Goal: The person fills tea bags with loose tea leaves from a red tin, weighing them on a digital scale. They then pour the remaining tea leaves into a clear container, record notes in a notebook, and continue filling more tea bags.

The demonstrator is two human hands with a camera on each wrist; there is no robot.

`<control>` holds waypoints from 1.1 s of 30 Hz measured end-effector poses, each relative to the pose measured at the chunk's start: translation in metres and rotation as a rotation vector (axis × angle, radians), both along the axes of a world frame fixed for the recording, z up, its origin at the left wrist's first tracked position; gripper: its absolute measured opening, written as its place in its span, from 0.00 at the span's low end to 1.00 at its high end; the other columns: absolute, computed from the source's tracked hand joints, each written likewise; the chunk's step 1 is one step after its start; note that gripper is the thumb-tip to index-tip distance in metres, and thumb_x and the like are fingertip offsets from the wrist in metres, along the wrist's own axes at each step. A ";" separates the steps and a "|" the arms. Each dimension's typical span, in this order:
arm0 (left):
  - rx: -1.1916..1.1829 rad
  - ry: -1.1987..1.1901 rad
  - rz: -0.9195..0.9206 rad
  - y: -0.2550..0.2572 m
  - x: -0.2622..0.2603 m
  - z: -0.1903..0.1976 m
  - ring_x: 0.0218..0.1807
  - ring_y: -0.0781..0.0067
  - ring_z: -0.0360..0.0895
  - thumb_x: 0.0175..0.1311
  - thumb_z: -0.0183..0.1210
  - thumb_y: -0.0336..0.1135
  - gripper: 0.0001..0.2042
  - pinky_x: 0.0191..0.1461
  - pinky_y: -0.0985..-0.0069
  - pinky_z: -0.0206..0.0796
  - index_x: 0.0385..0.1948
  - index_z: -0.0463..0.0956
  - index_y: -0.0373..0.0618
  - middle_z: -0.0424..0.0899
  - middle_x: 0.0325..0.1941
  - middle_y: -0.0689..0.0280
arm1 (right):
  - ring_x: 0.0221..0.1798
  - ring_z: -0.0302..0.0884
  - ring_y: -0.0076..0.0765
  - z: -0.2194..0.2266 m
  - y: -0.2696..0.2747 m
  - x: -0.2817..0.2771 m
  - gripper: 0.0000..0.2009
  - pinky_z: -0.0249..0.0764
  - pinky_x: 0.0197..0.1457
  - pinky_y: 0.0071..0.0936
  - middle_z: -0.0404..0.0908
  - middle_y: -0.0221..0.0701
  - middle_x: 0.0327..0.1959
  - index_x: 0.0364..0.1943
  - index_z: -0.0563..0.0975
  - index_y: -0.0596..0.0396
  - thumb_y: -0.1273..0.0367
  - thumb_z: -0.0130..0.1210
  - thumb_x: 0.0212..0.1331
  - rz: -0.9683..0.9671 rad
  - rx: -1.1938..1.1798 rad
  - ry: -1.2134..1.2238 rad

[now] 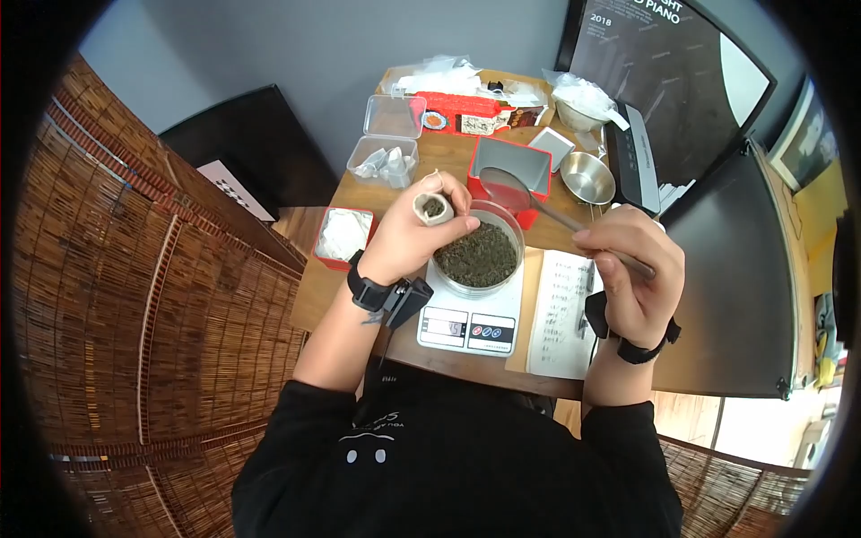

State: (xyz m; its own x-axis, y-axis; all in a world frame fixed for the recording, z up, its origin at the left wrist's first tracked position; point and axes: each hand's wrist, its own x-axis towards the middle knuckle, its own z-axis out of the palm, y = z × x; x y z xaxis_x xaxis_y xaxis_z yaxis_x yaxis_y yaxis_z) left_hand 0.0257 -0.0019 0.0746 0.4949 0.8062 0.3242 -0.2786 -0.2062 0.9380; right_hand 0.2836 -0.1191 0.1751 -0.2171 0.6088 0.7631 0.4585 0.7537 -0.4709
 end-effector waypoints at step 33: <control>0.116 0.281 0.295 0.007 -0.004 -0.010 0.36 0.86 0.70 0.68 0.71 0.26 0.11 0.41 0.79 0.65 0.33 0.74 0.46 0.74 0.32 0.77 | 0.37 0.82 0.19 -0.104 0.099 0.025 0.13 0.80 0.46 0.20 0.89 0.30 0.40 0.54 0.83 0.64 0.68 0.53 0.82 0.363 -1.162 0.582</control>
State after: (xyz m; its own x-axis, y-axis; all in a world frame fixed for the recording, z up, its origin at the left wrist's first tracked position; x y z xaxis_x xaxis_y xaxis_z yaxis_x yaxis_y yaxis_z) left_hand 0.0220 0.0051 0.0642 0.3299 0.8929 0.3064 0.0711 -0.3471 0.9351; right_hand 0.3089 -0.0202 0.0710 -0.3267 0.9381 -0.1148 -0.1635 -0.1757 -0.9708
